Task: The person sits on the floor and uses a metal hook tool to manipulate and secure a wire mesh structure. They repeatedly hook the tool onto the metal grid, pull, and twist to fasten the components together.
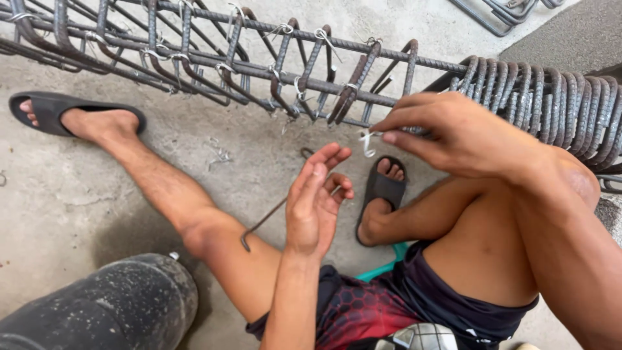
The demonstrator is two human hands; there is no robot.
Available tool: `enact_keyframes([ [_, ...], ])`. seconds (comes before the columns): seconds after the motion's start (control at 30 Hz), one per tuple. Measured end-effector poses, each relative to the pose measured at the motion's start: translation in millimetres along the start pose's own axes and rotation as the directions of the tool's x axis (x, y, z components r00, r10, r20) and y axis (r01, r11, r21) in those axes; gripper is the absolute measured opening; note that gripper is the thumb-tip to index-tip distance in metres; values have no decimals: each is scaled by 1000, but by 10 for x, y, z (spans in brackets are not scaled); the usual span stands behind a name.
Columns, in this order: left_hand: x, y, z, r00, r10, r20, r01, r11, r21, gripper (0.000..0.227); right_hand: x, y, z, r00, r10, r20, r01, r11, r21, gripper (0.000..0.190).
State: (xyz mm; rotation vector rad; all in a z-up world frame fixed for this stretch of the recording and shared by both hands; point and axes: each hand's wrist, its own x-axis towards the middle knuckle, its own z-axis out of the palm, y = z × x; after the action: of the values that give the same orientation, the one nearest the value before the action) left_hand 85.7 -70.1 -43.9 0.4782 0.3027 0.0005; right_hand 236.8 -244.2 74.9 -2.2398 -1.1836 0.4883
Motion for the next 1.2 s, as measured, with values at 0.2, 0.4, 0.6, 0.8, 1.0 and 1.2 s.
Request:
enact_keyframes([
  [0.2,123,-337,-586,945,-164,-283,160,986,-36,35,-262,197,-346,929,370,4,-367,923,-119,21],
  [0.4,281,-1630,-2058,649,-334,-683,253,942,-221,15,-185,87,-352,685,714,148,-678,698,-232,24],
  [0.6,609,-1628,-2582,631,-48,-774,-135,976,-170,47,-200,201,-346,630,747,214,-692,664,-284,28],
  [0.8,627,-1484,-2499,565,133,-814,12,985,170,30,-177,314,-172,667,739,97,-653,642,-401,35],
  [1.0,430,-1213,-1954,667,595,-449,75,546,834,49,-158,243,-26,719,694,-17,-628,640,-444,32],
  [1.2,162,-526,-1023,840,433,-328,-78,693,717,45,-82,248,132,781,608,-146,-583,625,-520,29],
])
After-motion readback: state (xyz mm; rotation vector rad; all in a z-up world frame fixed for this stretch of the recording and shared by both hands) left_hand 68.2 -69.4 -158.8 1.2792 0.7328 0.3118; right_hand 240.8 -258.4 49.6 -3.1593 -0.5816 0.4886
